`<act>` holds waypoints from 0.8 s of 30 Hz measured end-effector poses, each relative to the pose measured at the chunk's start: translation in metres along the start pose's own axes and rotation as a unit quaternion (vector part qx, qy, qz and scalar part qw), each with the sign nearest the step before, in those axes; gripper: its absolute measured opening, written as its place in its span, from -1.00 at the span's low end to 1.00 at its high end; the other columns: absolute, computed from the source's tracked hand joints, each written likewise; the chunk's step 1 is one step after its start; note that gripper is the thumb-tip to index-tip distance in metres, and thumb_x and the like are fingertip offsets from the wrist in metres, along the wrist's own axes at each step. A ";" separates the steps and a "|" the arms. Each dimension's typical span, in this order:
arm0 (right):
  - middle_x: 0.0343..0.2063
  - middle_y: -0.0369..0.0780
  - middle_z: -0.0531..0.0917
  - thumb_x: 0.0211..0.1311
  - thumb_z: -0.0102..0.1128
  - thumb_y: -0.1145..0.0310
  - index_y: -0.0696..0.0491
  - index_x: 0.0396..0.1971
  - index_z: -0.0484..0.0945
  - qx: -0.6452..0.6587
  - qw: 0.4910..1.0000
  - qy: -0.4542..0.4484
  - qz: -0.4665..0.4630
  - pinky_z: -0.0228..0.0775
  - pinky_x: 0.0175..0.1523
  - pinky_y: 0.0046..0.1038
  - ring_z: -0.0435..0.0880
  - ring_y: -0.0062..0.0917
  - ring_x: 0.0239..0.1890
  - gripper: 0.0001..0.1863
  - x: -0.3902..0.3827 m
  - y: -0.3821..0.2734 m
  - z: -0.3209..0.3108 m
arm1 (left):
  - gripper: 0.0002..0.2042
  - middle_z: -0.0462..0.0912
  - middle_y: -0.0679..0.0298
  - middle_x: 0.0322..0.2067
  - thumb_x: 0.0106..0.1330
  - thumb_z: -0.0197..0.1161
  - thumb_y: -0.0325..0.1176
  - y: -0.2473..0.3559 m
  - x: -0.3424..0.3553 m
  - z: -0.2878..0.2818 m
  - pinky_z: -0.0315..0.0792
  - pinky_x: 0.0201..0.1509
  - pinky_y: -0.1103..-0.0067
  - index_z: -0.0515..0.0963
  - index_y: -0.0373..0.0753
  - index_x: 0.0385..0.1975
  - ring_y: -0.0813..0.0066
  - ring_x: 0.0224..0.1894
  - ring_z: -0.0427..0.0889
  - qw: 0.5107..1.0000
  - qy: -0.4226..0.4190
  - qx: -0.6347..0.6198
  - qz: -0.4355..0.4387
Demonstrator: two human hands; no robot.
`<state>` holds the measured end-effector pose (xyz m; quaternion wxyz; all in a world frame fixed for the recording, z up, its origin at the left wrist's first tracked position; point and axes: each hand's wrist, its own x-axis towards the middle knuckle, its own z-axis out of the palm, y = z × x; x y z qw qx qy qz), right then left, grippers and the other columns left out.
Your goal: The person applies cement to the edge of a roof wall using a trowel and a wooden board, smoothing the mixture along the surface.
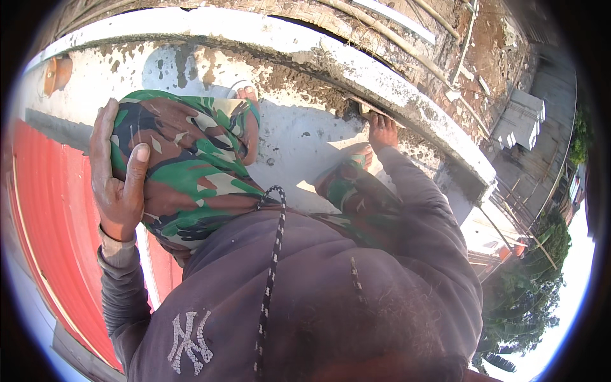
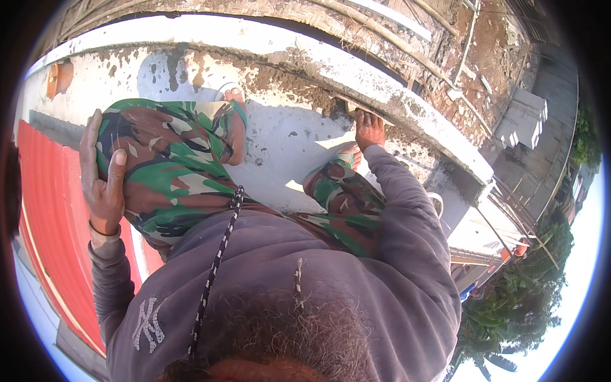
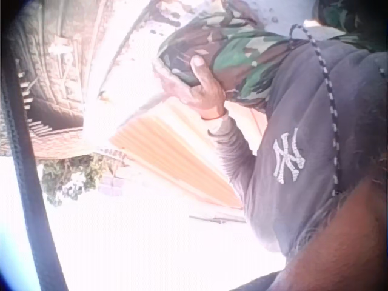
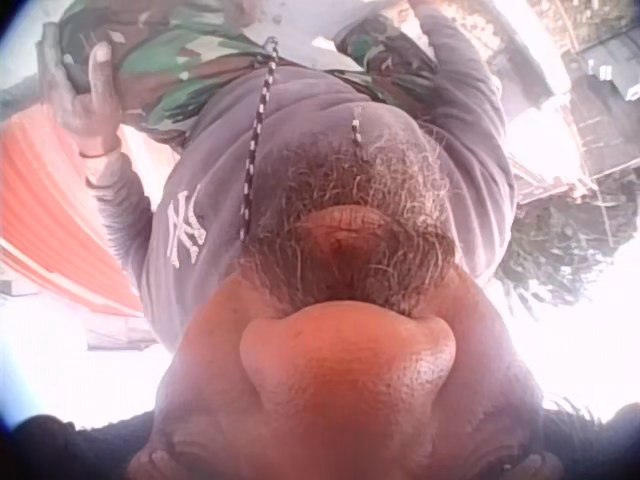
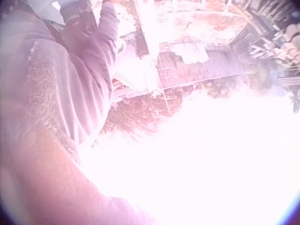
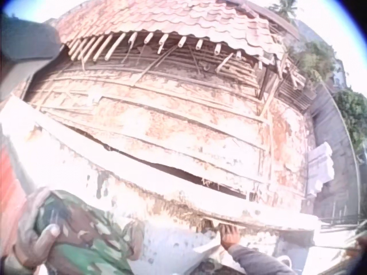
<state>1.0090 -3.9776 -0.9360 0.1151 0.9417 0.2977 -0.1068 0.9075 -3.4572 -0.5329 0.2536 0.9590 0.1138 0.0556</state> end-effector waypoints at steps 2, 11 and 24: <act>0.09 -0.09 0.61 0.40 -0.12 0.27 0.14 0.21 0.45 0.010 1.000 -0.008 0.010 0.30 0.30 -0.16 0.52 -0.22 0.19 -0.54 0.003 0.000 0.001 | -0.44 0.37 -0.01 0.31 0.40 0.22 -0.22 -0.004 -0.019 0.009 0.21 0.42 0.27 0.32 -0.32 0.35 0.11 0.36 0.36 0.998 0.056 -0.006 0.023; 0.14 -0.05 0.56 0.42 -0.14 0.26 0.08 0.24 0.41 0.040 0.991 -0.108 0.072 0.31 0.30 -0.17 0.50 -0.22 0.22 -0.54 -0.007 0.018 -0.003 | -0.45 0.34 -0.07 0.30 0.40 0.16 -0.24 -0.009 -0.006 0.012 0.17 0.44 0.26 0.30 -0.36 0.33 0.06 0.37 0.31 0.998 0.035 0.023 0.040; 0.20 -0.15 0.54 0.42 -0.16 0.29 0.00 0.31 0.38 0.046 0.995 -0.078 0.039 0.25 0.38 -0.15 0.48 -0.19 0.26 -0.50 0.010 0.004 0.008 | -0.47 0.37 -0.06 0.28 0.39 0.15 -0.30 -0.005 -0.002 0.012 0.18 0.43 0.28 0.32 -0.38 0.31 0.07 0.34 0.34 0.997 0.037 0.012 0.064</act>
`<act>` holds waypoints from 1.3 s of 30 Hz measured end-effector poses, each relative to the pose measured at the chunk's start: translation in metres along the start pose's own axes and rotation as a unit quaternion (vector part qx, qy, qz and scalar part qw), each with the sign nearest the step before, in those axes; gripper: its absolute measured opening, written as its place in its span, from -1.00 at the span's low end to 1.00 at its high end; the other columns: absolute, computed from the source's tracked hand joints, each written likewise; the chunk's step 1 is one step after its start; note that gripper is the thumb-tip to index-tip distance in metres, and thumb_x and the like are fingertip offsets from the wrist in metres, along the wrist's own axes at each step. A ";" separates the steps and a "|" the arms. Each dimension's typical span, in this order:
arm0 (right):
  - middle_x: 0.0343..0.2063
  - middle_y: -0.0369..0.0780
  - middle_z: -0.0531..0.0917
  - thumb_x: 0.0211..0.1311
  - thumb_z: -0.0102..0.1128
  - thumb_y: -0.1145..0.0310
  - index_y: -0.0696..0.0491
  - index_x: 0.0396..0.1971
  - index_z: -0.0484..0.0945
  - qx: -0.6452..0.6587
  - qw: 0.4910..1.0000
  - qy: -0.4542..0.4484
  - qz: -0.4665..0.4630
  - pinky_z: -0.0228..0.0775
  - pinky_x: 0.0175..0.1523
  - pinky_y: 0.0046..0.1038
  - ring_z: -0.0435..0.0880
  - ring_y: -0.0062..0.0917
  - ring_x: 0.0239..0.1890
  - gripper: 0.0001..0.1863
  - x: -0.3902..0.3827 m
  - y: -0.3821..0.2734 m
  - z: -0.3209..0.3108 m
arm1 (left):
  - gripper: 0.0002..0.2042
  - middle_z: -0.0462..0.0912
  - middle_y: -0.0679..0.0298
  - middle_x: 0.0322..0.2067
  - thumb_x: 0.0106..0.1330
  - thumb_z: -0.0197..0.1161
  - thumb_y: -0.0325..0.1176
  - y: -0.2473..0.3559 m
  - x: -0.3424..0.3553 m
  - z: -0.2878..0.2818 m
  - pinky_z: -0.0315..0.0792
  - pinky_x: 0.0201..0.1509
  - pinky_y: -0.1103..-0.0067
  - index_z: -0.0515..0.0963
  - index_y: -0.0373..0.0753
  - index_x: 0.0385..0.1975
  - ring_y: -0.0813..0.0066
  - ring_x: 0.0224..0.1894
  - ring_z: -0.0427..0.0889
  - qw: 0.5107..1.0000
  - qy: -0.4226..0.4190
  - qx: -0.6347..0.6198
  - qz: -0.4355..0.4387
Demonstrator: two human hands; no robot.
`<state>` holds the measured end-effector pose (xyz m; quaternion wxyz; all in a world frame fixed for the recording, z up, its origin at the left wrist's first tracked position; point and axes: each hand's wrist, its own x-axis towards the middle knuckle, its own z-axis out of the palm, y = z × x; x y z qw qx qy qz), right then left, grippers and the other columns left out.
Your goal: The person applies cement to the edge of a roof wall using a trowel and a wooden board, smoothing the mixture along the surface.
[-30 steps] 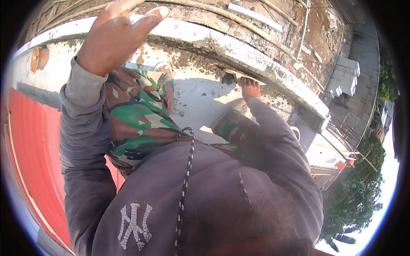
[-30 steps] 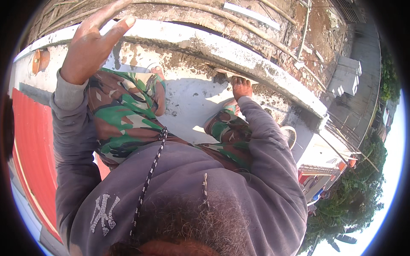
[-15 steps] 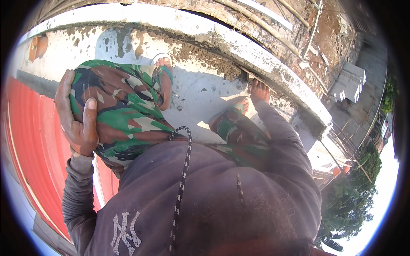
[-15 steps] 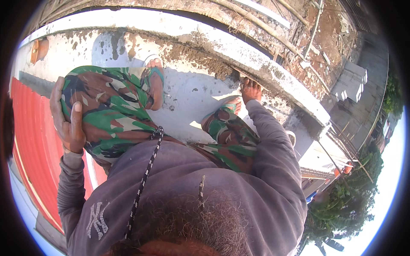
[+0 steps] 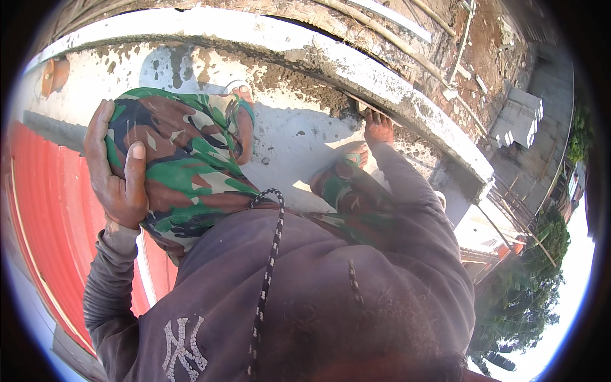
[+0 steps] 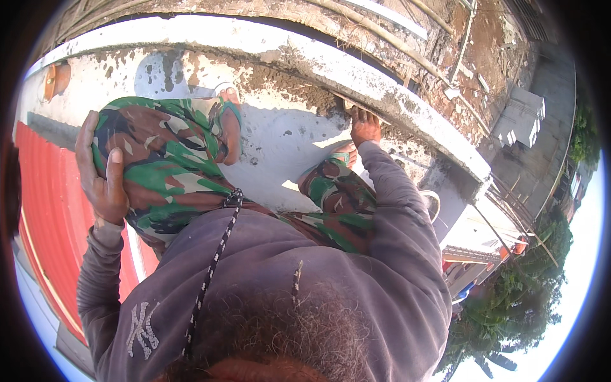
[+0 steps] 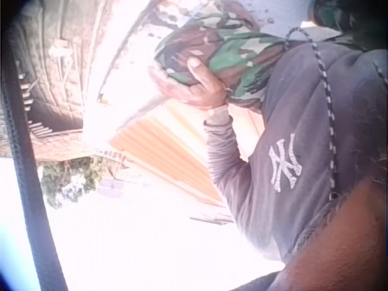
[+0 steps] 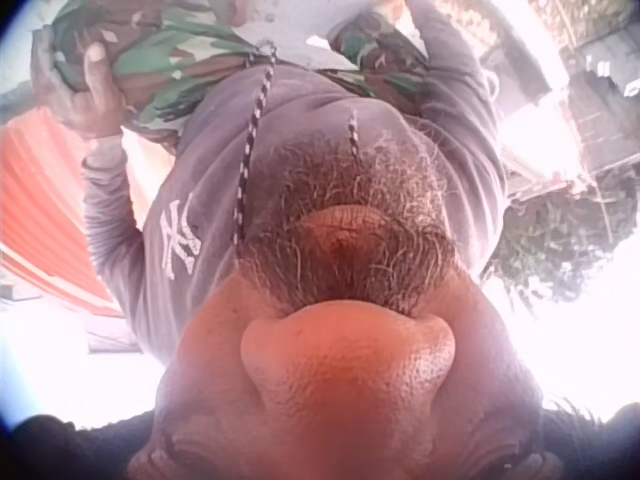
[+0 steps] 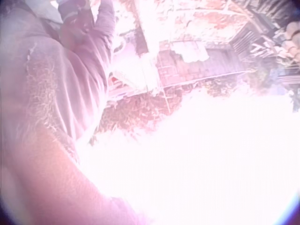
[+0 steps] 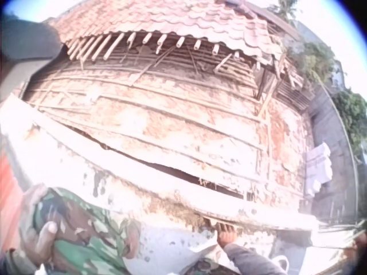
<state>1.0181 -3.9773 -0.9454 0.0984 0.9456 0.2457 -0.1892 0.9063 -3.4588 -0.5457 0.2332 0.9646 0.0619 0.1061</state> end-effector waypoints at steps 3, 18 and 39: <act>0.16 -0.10 0.55 0.35 -0.08 0.31 0.02 0.29 0.38 -0.005 0.998 0.060 -0.030 0.26 0.36 -0.16 0.47 -0.21 0.26 -0.49 -0.001 0.001 -0.003 | -0.47 0.37 -0.06 0.28 0.38 0.16 -0.30 -0.007 -0.007 0.003 0.19 0.42 0.28 0.32 -0.37 0.31 0.07 0.34 0.35 1.000 0.015 0.005 -0.005; 0.09 -0.19 0.59 0.33 -0.03 0.33 0.00 0.25 0.44 0.020 0.996 0.082 -0.008 0.33 0.25 -0.17 0.48 -0.27 0.21 -0.52 -0.001 -0.015 -0.005 | -0.48 0.38 -0.09 0.26 0.37 0.16 -0.30 -0.002 0.006 0.004 0.17 0.43 0.25 0.33 -0.40 0.29 0.02 0.34 0.34 1.000 0.006 -0.004 0.016; 0.04 -0.16 0.62 0.30 -0.02 0.35 0.00 0.24 0.46 0.043 0.991 0.113 -0.053 0.41 0.20 -0.17 0.54 -0.23 0.13 -0.52 0.012 -0.034 -0.022 | -0.47 0.38 -0.11 0.26 0.34 0.18 -0.31 -0.006 0.001 0.003 0.18 0.43 0.25 0.34 -0.39 0.28 0.01 0.33 0.35 1.000 0.013 -0.012 0.009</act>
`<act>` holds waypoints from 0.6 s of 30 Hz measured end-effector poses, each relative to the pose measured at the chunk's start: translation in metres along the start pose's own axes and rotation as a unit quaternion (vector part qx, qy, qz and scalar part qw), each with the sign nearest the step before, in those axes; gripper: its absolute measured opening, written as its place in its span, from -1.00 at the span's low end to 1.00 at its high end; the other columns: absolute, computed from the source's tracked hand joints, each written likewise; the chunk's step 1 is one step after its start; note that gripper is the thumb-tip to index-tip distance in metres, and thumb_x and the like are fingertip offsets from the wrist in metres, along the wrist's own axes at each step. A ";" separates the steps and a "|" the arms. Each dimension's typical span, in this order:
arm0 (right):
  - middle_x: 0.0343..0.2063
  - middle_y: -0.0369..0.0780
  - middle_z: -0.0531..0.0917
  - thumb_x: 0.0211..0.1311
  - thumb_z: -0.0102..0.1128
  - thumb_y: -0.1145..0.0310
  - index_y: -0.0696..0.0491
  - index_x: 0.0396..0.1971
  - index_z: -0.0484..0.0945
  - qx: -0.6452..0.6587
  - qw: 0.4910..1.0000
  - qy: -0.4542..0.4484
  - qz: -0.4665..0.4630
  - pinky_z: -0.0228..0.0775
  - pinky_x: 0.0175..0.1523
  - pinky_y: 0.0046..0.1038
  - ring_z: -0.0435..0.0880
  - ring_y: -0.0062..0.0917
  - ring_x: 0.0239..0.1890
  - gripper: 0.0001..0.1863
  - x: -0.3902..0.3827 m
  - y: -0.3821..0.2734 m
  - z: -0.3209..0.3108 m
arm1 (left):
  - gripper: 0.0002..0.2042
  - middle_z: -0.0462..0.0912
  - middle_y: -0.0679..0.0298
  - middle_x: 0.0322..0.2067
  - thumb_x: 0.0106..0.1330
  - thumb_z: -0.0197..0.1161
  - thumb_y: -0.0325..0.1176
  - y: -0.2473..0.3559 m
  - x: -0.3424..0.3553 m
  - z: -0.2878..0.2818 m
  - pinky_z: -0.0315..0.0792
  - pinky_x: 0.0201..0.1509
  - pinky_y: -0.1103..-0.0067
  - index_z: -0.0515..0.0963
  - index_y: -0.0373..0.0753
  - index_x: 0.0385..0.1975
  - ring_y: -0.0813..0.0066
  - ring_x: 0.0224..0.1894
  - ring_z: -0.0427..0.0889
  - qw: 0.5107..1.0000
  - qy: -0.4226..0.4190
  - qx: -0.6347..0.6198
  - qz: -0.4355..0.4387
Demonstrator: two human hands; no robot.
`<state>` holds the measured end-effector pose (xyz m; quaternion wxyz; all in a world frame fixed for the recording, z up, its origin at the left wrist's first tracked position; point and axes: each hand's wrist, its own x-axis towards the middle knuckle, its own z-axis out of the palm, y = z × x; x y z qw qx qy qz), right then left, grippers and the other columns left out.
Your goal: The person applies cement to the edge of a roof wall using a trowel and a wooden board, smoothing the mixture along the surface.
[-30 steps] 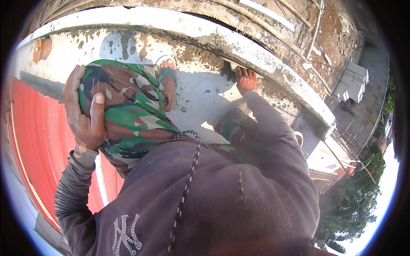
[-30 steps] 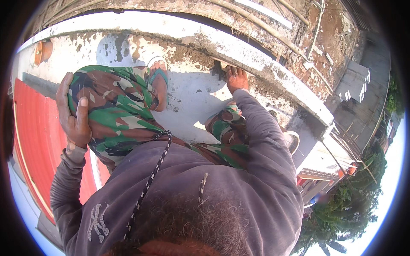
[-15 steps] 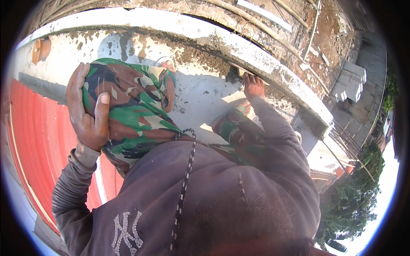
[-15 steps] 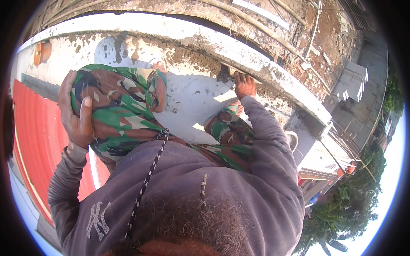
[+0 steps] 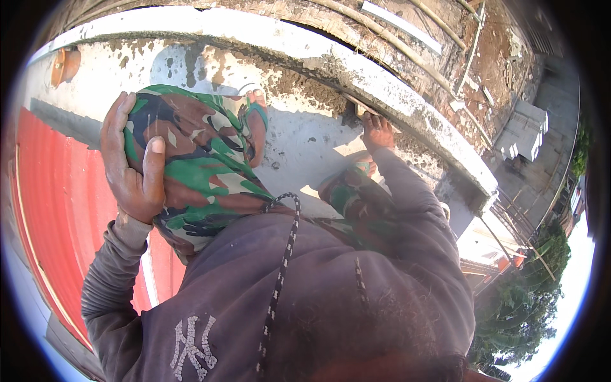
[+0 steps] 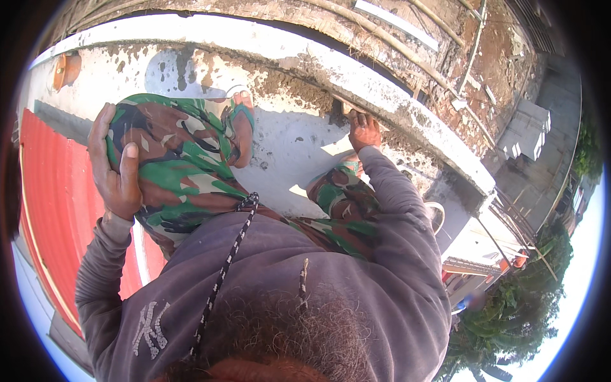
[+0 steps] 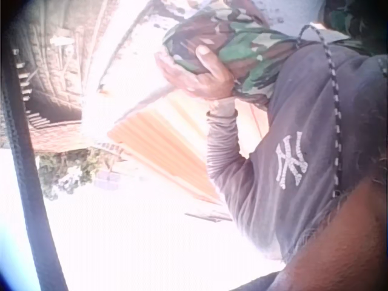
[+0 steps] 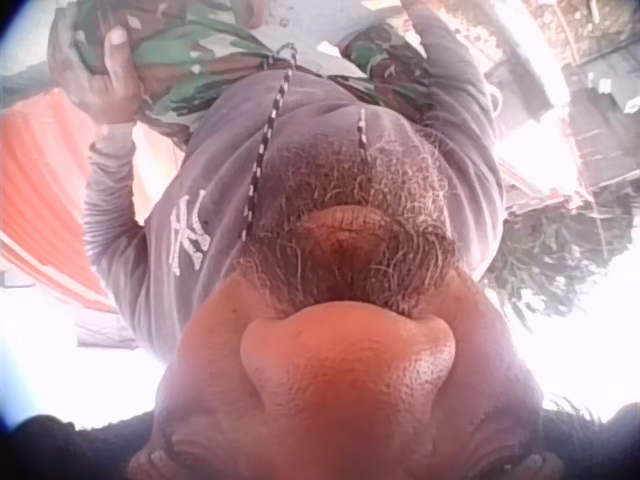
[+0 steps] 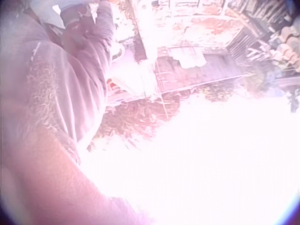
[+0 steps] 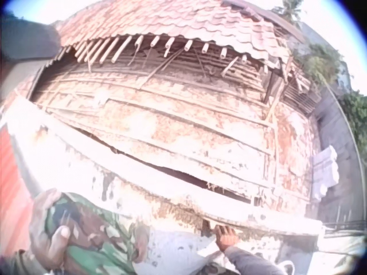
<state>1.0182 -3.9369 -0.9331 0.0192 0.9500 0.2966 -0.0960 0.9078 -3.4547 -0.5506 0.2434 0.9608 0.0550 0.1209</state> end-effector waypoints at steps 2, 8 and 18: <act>0.04 -0.15 0.61 0.28 0.00 0.37 0.02 0.22 0.46 0.025 1.000 -0.005 -0.013 0.41 0.20 -0.19 0.52 -0.24 0.15 -0.52 0.031 -0.035 -0.006 | -0.47 0.38 -0.12 0.26 0.33 0.17 -0.31 0.004 0.002 0.002 0.18 0.42 0.25 0.34 -0.38 0.28 0.01 0.33 0.35 1.000 -0.013 -0.001 0.000; 0.04 -0.20 0.61 0.30 0.07 0.30 -0.03 0.24 0.44 0.033 0.999 -0.003 0.029 0.41 0.19 -0.19 0.51 -0.25 0.16 -0.51 0.030 -0.045 -0.002 | -0.49 0.35 -0.07 0.30 0.40 0.09 -0.32 0.002 0.003 -0.003 0.16 0.44 0.28 0.30 -0.43 0.31 0.09 0.36 0.32 1.000 -0.026 0.011 0.009; 0.09 -0.21 0.58 0.32 -0.02 0.31 -0.01 0.25 0.44 0.049 0.998 -0.018 0.021 0.40 0.20 -0.24 0.49 -0.31 0.14 -0.51 0.063 -0.082 -0.016 | -0.49 0.35 -0.07 0.30 0.39 0.09 -0.34 0.006 0.006 -0.001 0.16 0.44 0.28 0.30 -0.42 0.31 0.07 0.37 0.32 0.999 -0.027 0.024 0.010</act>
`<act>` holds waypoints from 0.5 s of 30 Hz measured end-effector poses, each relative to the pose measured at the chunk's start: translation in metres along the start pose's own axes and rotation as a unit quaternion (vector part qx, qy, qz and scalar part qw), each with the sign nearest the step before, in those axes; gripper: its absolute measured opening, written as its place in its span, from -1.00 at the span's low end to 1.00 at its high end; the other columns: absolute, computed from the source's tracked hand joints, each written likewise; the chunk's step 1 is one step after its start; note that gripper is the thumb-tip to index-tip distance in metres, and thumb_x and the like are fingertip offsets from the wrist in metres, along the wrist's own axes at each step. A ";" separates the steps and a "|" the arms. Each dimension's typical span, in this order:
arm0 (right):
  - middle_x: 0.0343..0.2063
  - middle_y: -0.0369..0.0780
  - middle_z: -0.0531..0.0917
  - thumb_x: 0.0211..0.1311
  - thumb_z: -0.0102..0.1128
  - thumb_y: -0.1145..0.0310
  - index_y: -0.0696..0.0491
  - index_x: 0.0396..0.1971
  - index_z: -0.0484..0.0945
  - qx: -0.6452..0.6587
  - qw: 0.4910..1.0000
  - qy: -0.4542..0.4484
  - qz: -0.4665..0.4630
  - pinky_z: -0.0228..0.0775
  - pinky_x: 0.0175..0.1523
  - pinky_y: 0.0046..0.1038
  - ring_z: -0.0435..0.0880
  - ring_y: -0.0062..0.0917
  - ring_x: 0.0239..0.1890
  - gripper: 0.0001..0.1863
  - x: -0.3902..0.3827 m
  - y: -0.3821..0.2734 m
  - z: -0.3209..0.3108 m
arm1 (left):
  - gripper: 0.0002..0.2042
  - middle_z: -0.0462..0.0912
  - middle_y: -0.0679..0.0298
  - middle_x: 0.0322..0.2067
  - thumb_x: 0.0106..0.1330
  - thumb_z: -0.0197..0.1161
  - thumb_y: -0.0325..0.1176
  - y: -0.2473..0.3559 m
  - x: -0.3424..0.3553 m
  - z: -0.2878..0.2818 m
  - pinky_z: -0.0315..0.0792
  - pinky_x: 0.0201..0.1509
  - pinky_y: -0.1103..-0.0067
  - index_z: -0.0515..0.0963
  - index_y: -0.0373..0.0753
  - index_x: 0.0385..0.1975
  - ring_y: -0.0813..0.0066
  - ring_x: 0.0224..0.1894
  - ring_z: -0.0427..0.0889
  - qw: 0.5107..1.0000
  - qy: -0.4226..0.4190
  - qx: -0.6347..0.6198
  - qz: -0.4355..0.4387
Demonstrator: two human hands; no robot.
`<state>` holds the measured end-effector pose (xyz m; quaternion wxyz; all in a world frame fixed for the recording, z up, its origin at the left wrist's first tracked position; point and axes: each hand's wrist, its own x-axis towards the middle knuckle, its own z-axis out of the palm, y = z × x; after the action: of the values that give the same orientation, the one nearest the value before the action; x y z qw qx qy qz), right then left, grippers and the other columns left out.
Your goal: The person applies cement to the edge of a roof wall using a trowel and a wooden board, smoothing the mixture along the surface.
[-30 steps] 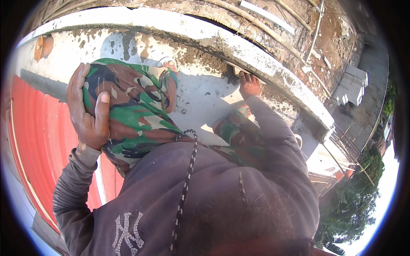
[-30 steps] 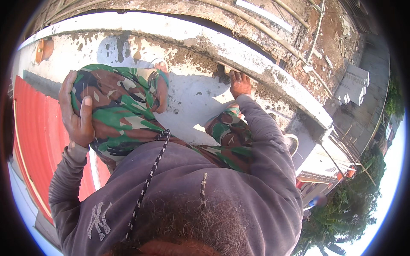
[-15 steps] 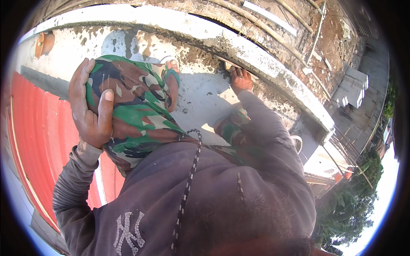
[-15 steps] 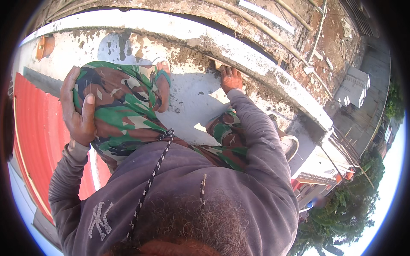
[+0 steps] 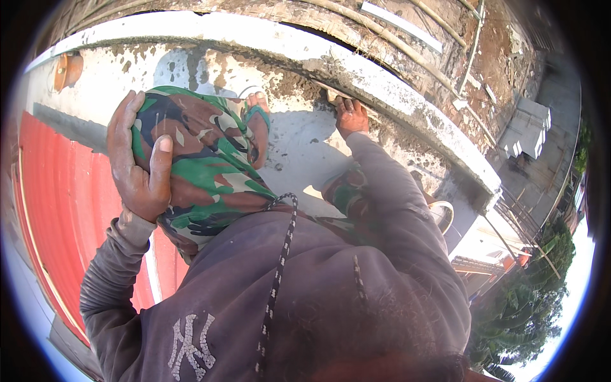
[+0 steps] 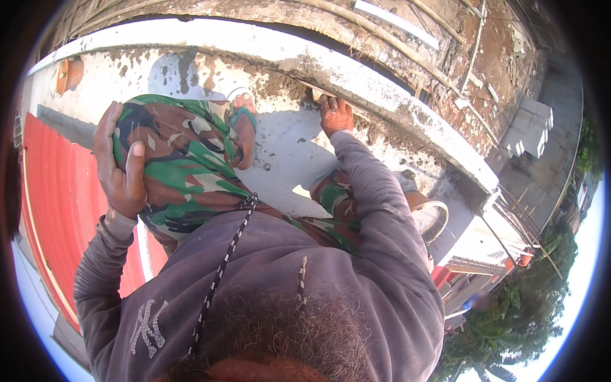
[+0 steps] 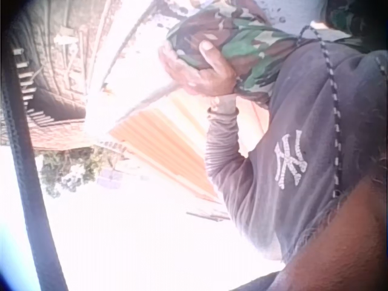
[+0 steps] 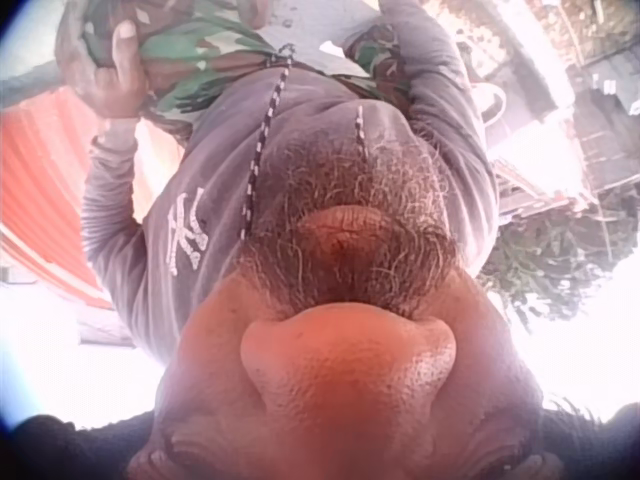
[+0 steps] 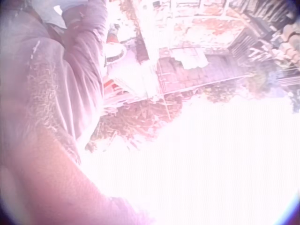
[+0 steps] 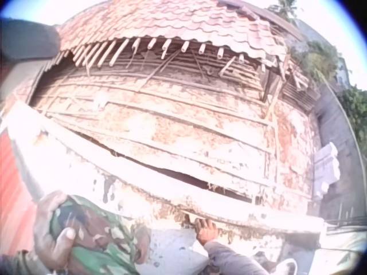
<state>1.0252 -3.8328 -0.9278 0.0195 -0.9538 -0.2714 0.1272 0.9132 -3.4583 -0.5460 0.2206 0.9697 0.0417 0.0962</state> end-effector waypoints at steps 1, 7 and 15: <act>0.10 -0.20 0.58 0.31 -0.01 0.32 -0.02 0.26 0.43 0.014 1.000 -0.002 0.000 0.40 0.20 -0.24 0.49 -0.31 0.15 -0.50 -0.005 0.006 0.000 | -0.49 0.35 -0.06 0.30 0.39 0.09 -0.34 0.000 -0.001 -0.001 0.16 0.44 0.28 0.30 -0.41 0.31 0.07 0.37 0.32 1.000 0.001 -0.003 -0.001; 0.11 -0.20 0.57 0.29 -0.01 0.33 -0.02 0.26 0.44 0.004 1.000 -0.010 0.004 0.38 0.23 -0.21 0.46 -0.29 0.20 -0.50 -0.017 0.022 0.000 | -0.49 0.35 -0.05 0.30 0.40 0.08 -0.33 -0.003 -0.004 0.001 0.16 0.45 0.28 0.30 -0.41 0.32 0.08 0.37 0.31 1.000 0.006 0.003 -0.007; 0.06 -0.22 0.60 0.29 -0.07 0.33 0.03 0.19 0.51 0.028 0.997 0.051 -0.048 0.37 0.19 -0.22 0.46 -0.32 0.16 -0.53 0.045 -0.051 0.009 | -0.48 0.34 -0.05 0.30 0.41 0.08 -0.29 0.000 0.000 0.003 0.16 0.44 0.28 0.29 -0.39 0.33 0.08 0.37 0.31 1.000 0.002 -0.013 0.004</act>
<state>1.0336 -3.7658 -0.9420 0.0661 -0.9440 -0.3120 0.0848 0.9141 -3.4592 -0.5486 0.2330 0.9667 0.0373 0.0990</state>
